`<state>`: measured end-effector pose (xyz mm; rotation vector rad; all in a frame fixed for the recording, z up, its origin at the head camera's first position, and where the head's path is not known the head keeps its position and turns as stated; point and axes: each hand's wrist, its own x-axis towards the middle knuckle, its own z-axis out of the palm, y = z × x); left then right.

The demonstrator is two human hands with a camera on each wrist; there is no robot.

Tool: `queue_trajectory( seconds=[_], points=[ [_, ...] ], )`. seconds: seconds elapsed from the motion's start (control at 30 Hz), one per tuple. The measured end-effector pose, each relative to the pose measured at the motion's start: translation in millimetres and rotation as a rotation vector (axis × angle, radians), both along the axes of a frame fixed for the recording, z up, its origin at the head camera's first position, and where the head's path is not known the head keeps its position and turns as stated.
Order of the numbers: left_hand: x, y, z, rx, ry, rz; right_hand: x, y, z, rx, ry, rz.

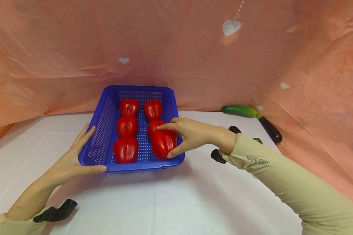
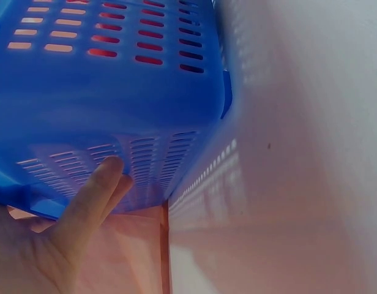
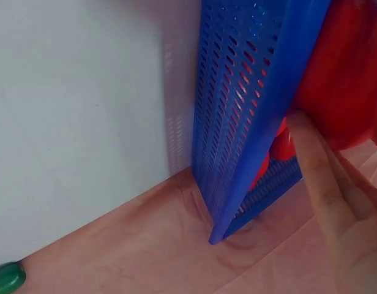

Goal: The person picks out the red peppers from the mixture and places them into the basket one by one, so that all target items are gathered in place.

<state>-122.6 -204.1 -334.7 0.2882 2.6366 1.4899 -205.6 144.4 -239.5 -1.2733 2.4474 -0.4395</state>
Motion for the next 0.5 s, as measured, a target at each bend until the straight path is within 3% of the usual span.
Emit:
queue_trajectory(
  seconds=[0.37, 0.5],
  points=[
    [0.8, 1.3, 0.9, 0.004, 0.014, 0.003, -15.3, -12.6, -4.7, 0.106, -0.125, 0.018],
    [1.2, 1.8, 1.2, 0.007, 0.026, 0.006, -16.0, -18.4, -11.4, 0.132, -0.086, 0.014]
  ],
)
